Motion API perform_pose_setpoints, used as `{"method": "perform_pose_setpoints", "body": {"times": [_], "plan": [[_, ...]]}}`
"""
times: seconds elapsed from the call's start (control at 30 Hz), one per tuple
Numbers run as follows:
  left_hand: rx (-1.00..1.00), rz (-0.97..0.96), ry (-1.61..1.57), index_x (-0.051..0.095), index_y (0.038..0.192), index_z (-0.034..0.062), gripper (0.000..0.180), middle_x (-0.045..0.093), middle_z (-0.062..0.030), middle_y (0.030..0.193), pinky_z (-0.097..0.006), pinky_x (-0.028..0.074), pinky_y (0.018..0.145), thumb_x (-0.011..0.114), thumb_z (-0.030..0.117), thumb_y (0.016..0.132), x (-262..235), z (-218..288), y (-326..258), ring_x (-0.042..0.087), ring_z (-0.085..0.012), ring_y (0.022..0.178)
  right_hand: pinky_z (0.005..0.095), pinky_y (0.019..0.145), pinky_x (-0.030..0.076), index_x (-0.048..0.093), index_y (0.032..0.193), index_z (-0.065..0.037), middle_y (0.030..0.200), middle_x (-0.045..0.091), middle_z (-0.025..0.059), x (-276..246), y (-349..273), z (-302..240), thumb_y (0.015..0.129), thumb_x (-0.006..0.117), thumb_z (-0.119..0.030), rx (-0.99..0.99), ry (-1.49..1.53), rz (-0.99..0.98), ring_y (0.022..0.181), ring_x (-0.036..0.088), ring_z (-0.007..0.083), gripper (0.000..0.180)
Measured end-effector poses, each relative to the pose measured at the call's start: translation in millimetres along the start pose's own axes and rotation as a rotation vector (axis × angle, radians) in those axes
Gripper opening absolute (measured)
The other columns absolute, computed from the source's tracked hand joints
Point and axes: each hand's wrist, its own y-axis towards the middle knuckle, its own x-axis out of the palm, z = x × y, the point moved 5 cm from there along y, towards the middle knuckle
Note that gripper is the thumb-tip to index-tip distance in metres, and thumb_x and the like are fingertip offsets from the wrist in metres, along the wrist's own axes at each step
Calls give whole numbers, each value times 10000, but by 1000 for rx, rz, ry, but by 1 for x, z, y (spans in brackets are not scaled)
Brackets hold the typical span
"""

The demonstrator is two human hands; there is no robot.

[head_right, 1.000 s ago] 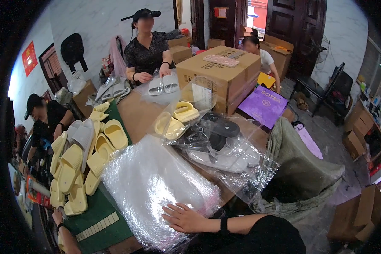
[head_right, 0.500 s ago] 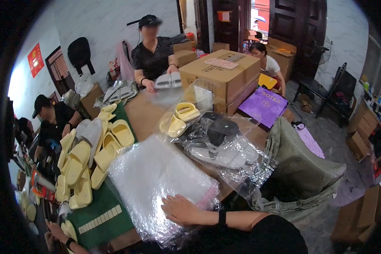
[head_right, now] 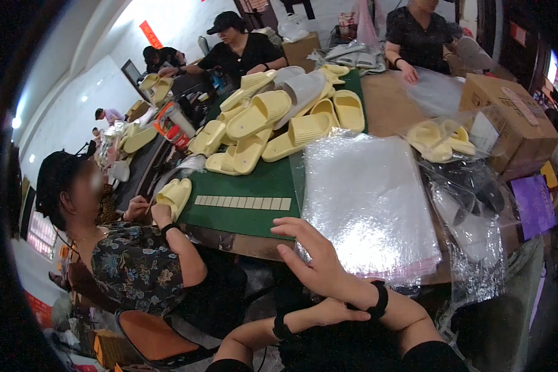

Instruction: The recorder is pairing and packing plastic sandals into plastic bags at a shared manufacturing table.

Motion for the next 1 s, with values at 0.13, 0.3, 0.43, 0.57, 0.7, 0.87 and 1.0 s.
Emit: {"method": "perform_pose_setpoints", "body": {"times": [0.13,0.3,0.43,0.57,0.7,0.87,1.0], "plan": [[-121,84,45,286,1443,22,806,400,-137,1421,-356,286,1103,749,237,819,-4,-8,-5,373,-227,1303,378,853,458,570,1130,-26,1228,546,155,6,-5,3,853,609,-95,-158,-310,6,1016,584,311,288],[42,-116,30,288,1434,-4,823,373,-154,1443,-355,283,1099,738,308,819,-2,-13,12,350,-238,1329,348,819,461,555,1142,-20,1202,558,146,5,-7,1,875,593,-106,-216,-356,-3,947,602,259,283],[68,-249,-124,280,1443,6,828,373,-142,1449,-354,292,1092,737,300,818,4,-9,20,358,-228,1324,293,844,474,529,1132,14,1099,602,147,4,-14,31,968,450,-85,518,983,62,883,606,152,208],[-50,-173,94,322,1426,-1,777,414,-139,1418,-347,323,1074,709,330,840,9,-22,18,377,-228,1313,290,879,461,541,1118,20,1064,603,129,-5,-29,45,958,456,-62,549,957,104,911,601,152,199],[39,-347,609,500,1274,-40,577,554,-235,1252,-352,410,990,646,359,882,-10,23,2,546,-284,1147,298,863,462,572,1102,9,1061,592,115,-24,-57,58,907,544,-67,299,230,106,965,590,187,211],[-84,41,757,571,1255,63,375,638,-148,1147,-338,485,874,586,256,934,-105,125,-4,630,-237,970,415,951,400,572,1163,-45,1175,556,153,-64,-98,96,826,614,-94,142,-710,79,1096,527,326,343],[510,784,1283,578,1171,28,367,577,-176,1180,-397,422,965,657,172,843,-220,196,5,537,-338,1119,488,1021,316,531,1290,-143,1360,460,128,-52,-107,104,816,641,-194,131,-1015,-117,1252,397,343,489]]}}
